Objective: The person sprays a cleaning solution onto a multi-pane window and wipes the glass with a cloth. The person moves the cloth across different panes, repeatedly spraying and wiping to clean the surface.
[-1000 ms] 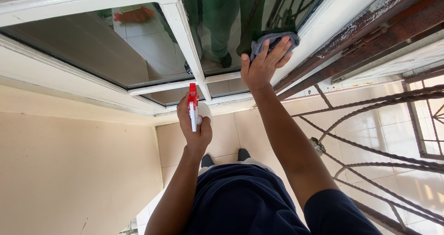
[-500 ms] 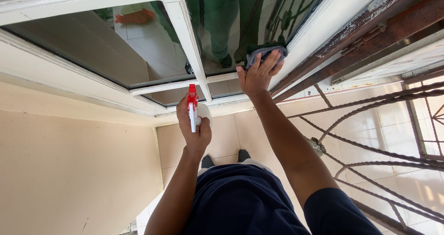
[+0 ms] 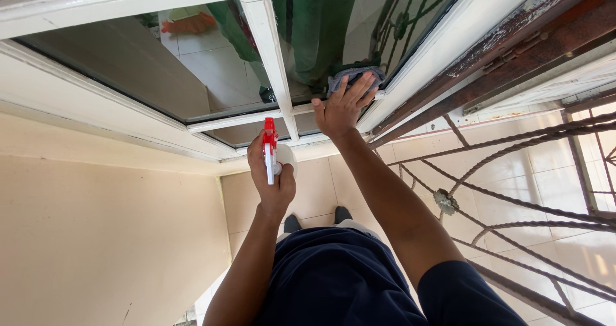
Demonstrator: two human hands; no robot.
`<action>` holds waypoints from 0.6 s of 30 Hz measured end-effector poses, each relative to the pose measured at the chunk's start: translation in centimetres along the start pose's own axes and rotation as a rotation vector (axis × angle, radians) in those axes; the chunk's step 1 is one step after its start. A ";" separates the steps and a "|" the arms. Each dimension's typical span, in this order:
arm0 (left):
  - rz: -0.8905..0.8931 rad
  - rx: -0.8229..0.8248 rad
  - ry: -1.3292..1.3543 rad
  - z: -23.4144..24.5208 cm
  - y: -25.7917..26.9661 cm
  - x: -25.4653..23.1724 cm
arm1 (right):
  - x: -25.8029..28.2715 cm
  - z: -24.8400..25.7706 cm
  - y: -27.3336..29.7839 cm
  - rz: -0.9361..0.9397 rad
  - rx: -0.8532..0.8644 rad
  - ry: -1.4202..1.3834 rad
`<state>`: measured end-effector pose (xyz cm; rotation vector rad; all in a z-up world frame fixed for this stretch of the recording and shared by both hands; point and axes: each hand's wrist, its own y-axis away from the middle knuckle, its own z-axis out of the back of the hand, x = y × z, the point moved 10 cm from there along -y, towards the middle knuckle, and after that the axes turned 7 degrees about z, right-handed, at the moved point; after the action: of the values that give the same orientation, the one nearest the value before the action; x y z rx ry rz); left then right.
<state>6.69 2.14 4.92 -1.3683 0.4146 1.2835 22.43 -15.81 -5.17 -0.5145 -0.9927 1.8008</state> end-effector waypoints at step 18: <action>0.038 0.035 0.106 1.8 -0.9 2.6 | 9.1 -2.0 -0.6 -0.001 0.007 -0.153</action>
<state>7.58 5.06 3.60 -1.4089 0.5354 1.2323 20.29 -6.69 -5.05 -0.3765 -1.0898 1.8633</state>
